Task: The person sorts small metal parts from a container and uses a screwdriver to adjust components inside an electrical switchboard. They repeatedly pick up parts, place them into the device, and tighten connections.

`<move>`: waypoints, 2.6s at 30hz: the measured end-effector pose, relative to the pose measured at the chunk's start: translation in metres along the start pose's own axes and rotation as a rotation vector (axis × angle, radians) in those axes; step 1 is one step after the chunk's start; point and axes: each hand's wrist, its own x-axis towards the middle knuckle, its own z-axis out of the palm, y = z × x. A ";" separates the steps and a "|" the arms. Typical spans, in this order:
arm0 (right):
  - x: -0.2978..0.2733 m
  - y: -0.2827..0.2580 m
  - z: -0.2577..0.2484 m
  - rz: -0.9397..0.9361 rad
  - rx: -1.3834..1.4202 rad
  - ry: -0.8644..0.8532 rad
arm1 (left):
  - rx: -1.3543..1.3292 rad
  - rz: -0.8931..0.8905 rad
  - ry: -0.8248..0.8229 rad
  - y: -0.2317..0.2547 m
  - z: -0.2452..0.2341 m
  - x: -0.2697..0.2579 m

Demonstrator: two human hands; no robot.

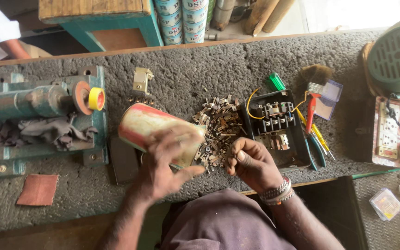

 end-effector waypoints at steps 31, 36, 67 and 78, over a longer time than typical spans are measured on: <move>-0.047 -0.025 0.046 -0.170 -0.359 0.038 | -0.904 -0.246 -0.077 0.041 0.050 0.000; -0.044 -0.028 0.052 -0.170 -0.393 0.053 | -0.950 -0.242 -0.082 0.040 0.051 0.001; -0.073 -0.124 -0.171 -0.146 -1.925 0.993 | -0.294 -0.007 -0.638 -0.061 0.152 0.263; -0.052 -0.145 -0.109 0.055 -1.754 1.395 | -0.185 0.165 -0.871 -0.099 0.209 0.270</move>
